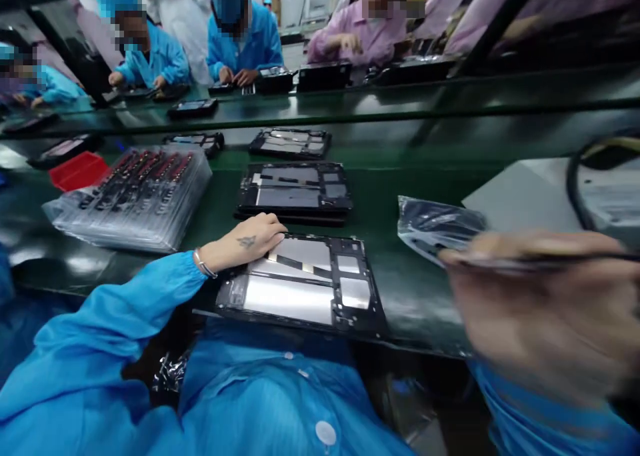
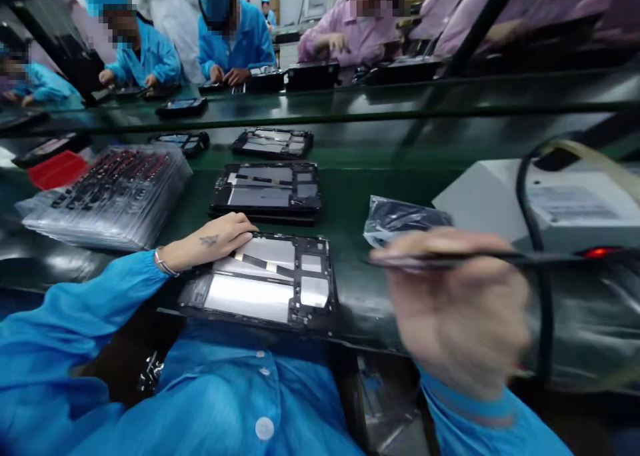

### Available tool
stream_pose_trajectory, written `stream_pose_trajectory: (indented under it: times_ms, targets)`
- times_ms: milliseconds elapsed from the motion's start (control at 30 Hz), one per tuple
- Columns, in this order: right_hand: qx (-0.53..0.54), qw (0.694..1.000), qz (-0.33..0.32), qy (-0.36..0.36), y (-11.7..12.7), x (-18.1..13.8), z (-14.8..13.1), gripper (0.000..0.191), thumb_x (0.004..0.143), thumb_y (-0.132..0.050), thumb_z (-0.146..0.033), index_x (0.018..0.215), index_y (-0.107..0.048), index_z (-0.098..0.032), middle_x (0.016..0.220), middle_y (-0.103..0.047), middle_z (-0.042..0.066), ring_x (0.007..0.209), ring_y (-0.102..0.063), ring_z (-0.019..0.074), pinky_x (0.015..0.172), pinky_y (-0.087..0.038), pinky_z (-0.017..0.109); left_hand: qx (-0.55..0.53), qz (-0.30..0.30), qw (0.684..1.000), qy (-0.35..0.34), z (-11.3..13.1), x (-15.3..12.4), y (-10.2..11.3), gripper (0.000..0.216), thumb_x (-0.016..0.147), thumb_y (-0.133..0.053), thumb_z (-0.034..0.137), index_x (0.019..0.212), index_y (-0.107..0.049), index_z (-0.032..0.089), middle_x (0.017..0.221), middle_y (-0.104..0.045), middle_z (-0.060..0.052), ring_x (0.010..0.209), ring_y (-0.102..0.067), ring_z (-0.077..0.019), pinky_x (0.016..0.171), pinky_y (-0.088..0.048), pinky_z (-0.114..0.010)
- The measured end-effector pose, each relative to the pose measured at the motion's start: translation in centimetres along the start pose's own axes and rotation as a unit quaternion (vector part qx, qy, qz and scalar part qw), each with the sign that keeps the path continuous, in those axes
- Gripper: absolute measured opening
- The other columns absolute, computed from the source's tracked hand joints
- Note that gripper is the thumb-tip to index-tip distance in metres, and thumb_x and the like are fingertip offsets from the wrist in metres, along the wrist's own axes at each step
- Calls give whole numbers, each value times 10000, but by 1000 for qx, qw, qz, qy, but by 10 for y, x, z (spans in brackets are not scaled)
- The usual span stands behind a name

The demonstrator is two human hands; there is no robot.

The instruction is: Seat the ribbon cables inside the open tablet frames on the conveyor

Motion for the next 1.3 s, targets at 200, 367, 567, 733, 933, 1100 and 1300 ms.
stream_pose_trajectory:
  times_ms: [200,367,567,733,933,1100,1300]
  targets:
    - [-96,980,-134,-109,-111,28,66,259,837,-763,-482,854,-740,-225,852,-690,11,704,-685,145,694,-602,303,-30,48,997,-54,7,-13,-10,250,1042,-358,205,1123,-589,152,1042,-581,-86,923,-543,-208,827,-444,-331]
    - [-240,949,-160,-127,-102,15,100,239,921,-667,-461,921,-714,-226,887,-680,13,741,-699,162,717,-596,310,12,13,999,-50,17,-22,-8,193,926,-469,37,1047,-582,137,1020,-562,-79,893,-510,-221,720,-386,-327]
    - [-354,907,-207,-94,-110,9,91,261,958,-606,-459,898,-711,-228,825,-677,22,730,-683,171,606,-548,273,11,-5,999,-45,22,-22,-7,246,845,-495,-6,1033,-547,144,1048,-545,-71,883,-479,-220,706,-368,-335]
    - [-380,892,-234,-66,-118,9,85,213,973,-590,-397,918,-701,-224,852,-686,32,732,-678,169,586,-537,268,-4,26,998,-54,20,-23,-13,264,832,-493,-15,1040,-547,138,1030,-530,-64,877,-465,-217,704,-355,-336]
    - [-373,892,-247,-64,-121,8,84,157,970,-600,-348,930,-691,-226,852,-676,30,735,-678,166,566,-535,261,-6,61,996,-67,18,-24,-18,275,832,-492,-16,1054,-538,140,1015,-520,-65,865,-453,-217,688,-346,-336]
    - [-364,896,-242,-75,-118,7,86,131,971,-603,-330,957,-689,-232,879,-673,28,758,-696,168,590,-552,267,-3,56,996,-64,18,-24,-17,276,817,-493,-24,1033,-528,145,1000,-512,-63,860,-450,-217,678,-341,-335]
    - [-363,897,-246,-57,-120,7,83,122,972,-600,-304,927,-687,-230,858,-678,21,753,-680,162,590,-537,261,-1,63,996,-70,18,-25,-17,255,834,-509,6,1043,-517,152,1011,-507,-62,860,-449,-220,679,-351,-341]
Point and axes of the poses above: each hand's wrist, its own x-axis towards the middle knuckle, its own y-axis out of the back of the hand, z = x × y, the point moved 8 cm from there along x, towards the middle knuckle
